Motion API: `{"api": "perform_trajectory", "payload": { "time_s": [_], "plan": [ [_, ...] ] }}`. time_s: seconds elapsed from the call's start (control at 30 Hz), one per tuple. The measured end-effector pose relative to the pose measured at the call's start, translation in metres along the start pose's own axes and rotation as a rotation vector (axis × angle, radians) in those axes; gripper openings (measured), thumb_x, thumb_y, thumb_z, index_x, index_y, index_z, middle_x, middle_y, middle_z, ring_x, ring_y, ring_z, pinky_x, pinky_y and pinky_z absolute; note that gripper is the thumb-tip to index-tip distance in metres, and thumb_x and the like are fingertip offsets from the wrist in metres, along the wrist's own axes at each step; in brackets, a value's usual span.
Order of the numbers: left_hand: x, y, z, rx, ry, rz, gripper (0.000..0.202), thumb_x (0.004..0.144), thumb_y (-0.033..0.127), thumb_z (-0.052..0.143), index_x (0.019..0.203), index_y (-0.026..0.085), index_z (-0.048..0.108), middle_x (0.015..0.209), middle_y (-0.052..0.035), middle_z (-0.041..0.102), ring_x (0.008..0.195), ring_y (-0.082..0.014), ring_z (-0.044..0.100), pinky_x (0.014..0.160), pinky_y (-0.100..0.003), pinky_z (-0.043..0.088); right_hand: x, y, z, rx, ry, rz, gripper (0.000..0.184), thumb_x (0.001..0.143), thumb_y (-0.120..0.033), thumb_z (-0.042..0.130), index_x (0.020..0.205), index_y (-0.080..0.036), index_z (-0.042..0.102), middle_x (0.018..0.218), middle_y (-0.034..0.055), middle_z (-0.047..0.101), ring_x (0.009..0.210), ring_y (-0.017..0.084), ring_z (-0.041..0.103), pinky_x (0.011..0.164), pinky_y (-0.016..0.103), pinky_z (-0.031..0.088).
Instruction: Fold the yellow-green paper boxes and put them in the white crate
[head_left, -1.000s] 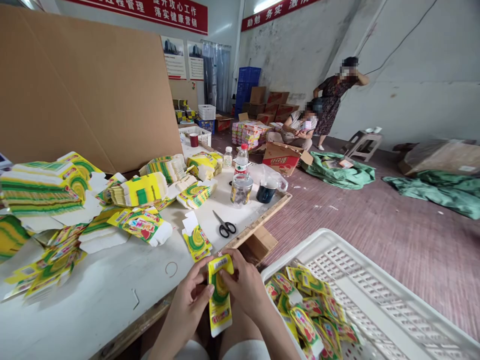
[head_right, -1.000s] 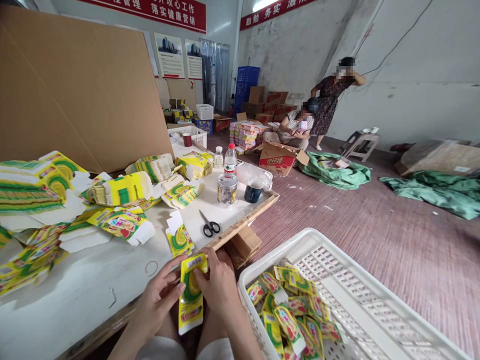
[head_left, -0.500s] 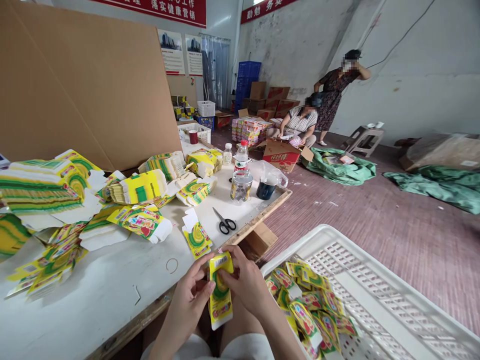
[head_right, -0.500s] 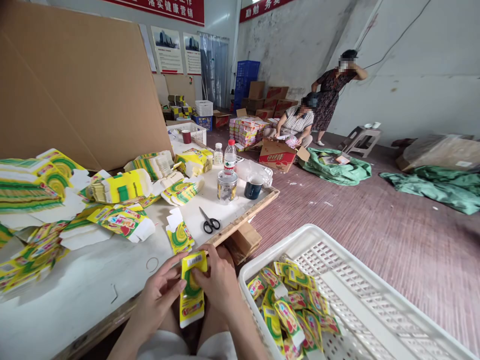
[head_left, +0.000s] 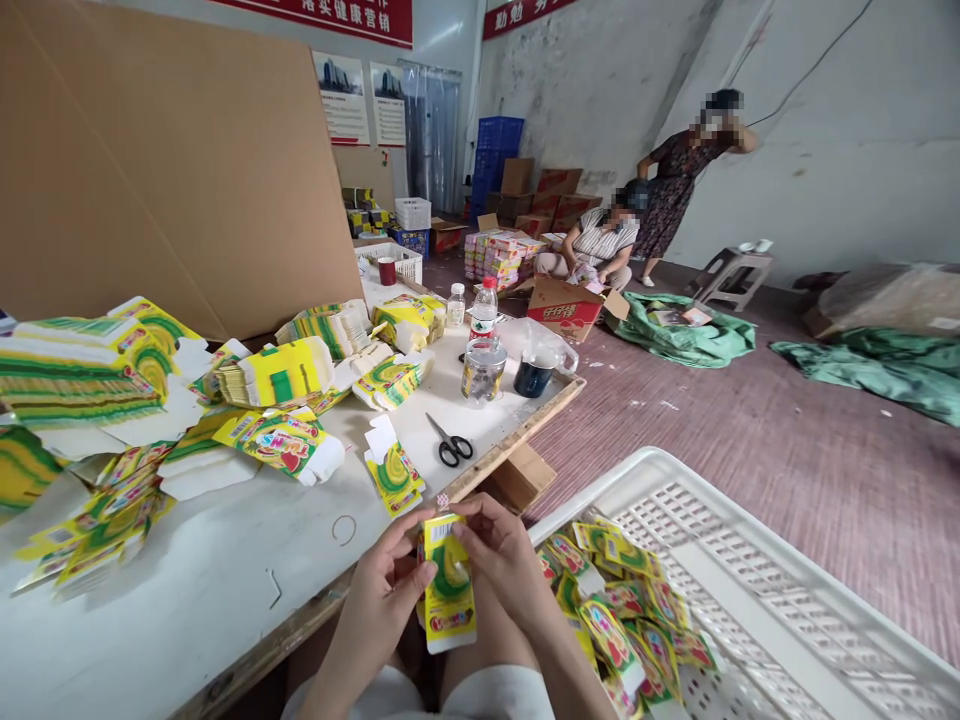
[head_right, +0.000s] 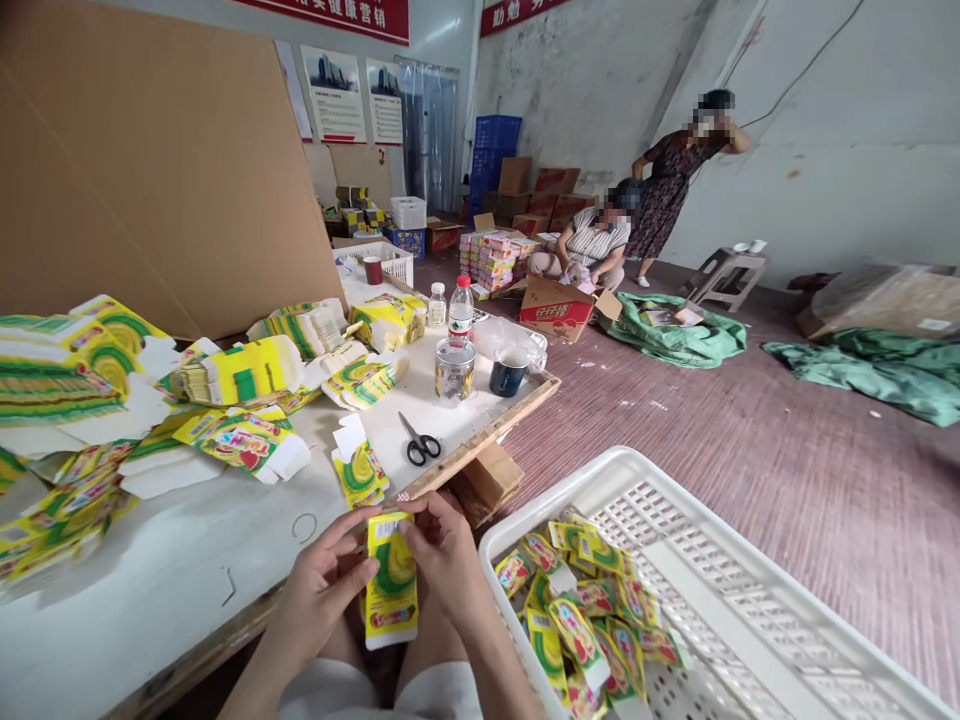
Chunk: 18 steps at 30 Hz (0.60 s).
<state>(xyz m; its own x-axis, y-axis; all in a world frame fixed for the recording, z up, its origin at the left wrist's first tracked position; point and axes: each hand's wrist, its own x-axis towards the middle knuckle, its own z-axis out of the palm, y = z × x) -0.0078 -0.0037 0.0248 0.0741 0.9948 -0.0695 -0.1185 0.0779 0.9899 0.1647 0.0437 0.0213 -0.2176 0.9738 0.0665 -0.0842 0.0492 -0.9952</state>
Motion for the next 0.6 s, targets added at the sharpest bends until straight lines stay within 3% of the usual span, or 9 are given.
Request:
{"api": "perform_trajectory", "payload": {
  "time_s": [0.13,0.3,0.37,0.5,0.6],
  "plan": [
    [0.002,0.001,0.001,-0.009,-0.013,0.002,0.045,0.089,0.037,0.070,0.132,0.025,0.063,0.123,-0.0103,0.076,0.108,-0.0273,0.072,0.091,-0.034,0.057,0.000,-0.001,0.003,0.021,0.021,0.007,0.040,0.080,-0.059,0.075,0.089,-0.020,0.070,0.084,0.0061,0.074,0.081,0.024,0.070,0.074,0.035,0.057],
    [0.005,0.001,0.009,0.134,0.112,0.040,0.030,0.090,0.042,0.067,0.106,0.019,0.076,0.106,-0.0108,0.081,0.098,-0.0289,0.075,0.079,-0.032,0.059,-0.002,0.004,0.010,-0.032,0.075,0.004,0.043,0.078,-0.062,0.075,0.077,-0.019,0.069,0.074,0.0057,0.072,0.071,0.023,0.068,0.067,0.033,0.055],
    [0.009,-0.004,0.010,0.195,0.124,0.077,0.030,0.091,0.043,0.064,0.105,0.019,0.076,0.109,-0.0116,0.081,0.101,-0.0294,0.075,0.083,-0.033,0.059,-0.003,0.003,0.008,-0.084,0.112,-0.009,0.043,0.078,-0.062,0.073,0.075,-0.019,0.069,0.073,0.0060,0.070,0.070,0.022,0.066,0.065,0.033,0.053],
    [0.028,-0.018,-0.003,0.335,0.200,0.155,0.038,0.096,0.043,0.056,0.126,0.022,0.068,0.127,-0.0123,0.074,0.122,-0.0295,0.066,0.104,-0.040,0.051,-0.006,-0.012,-0.028,-0.268,0.267,-0.059,0.028,0.081,-0.048,0.073,0.074,-0.021,0.071,0.073,0.0045,0.062,0.068,0.021,0.056,0.067,0.034,0.047],
    [0.044,-0.032,-0.025,0.461,0.345,0.177,0.045,0.089,0.042,0.065,0.127,0.019,0.067,0.138,-0.0171,0.065,0.135,-0.0361,0.053,0.117,-0.051,0.036,-0.010,-0.026,-0.063,-0.686,0.504,-0.136,0.022,0.081,-0.043,0.069,0.071,-0.023,0.071,0.080,0.0074,0.061,0.078,0.026,0.055,0.074,0.041,0.043]
  ]
}}
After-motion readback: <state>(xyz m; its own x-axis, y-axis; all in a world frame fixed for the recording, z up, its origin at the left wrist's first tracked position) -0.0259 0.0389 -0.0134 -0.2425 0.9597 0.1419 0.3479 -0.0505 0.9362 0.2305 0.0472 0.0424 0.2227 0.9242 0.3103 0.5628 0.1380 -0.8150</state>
